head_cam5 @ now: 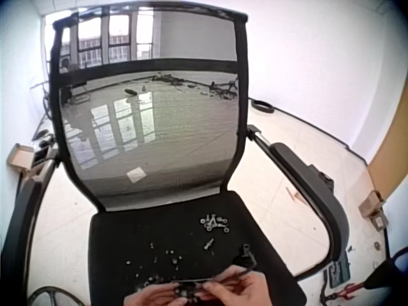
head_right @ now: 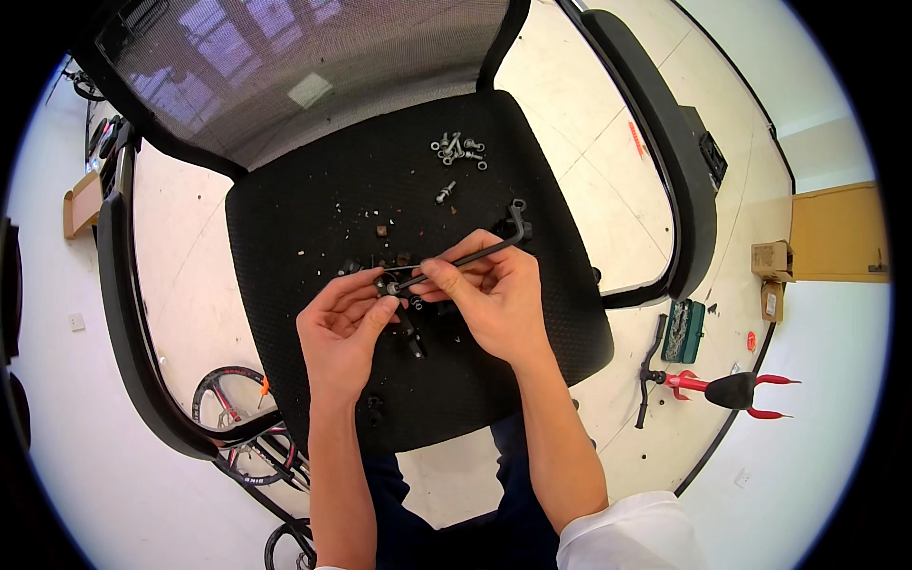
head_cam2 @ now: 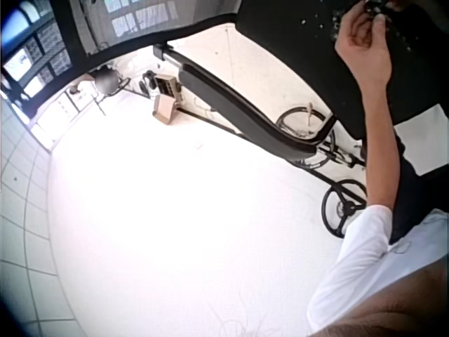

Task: The person assembles small mechanical components on a chair seat, using an Allen key to tighten screws and attaching brackets and fasteners. The person handles multiple small parts, including screws, nuts, and metal brackets, and uses tools to secure them together.

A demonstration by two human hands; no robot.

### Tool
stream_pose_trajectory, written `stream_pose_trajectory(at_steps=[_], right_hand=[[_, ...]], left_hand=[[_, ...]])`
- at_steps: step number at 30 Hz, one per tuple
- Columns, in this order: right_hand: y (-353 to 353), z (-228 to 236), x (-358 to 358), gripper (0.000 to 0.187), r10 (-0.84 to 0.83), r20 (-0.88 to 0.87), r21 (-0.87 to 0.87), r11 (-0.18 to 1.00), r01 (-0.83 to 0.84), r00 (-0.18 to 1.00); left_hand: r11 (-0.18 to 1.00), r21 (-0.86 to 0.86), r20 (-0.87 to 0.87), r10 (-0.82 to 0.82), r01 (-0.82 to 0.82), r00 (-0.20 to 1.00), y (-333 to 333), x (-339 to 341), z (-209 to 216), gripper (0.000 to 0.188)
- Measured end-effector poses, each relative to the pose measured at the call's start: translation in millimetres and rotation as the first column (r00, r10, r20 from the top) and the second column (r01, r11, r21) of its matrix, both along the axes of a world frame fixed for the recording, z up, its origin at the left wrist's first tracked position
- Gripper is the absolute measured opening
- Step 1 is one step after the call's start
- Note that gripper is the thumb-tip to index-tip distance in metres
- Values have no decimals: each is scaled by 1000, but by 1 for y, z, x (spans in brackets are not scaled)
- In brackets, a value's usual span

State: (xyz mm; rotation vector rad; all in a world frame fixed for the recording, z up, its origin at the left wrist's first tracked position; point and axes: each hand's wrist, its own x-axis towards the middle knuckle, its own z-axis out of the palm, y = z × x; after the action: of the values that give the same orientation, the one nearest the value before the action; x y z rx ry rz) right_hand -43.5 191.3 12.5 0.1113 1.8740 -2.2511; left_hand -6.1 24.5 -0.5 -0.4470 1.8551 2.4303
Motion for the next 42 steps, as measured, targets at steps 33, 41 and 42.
stream_pose_trajectory(at_steps=[33, 41, 42], right_hand=[[39, 5, -1, 20, 199, -336, 547, 837, 18, 921], [39, -1, 2, 14, 162, -305, 516, 856, 20, 938], [40, -3, 3, 13, 150, -290, 483, 876, 9, 945]], left_hand=[[933, 360, 326, -105, -21, 940, -19, -2, 6, 38], [978, 208, 243, -66, 14, 968, -21, -3, 4, 26], [983, 182, 219, -56, 16, 974, -21, -3, 4, 25]])
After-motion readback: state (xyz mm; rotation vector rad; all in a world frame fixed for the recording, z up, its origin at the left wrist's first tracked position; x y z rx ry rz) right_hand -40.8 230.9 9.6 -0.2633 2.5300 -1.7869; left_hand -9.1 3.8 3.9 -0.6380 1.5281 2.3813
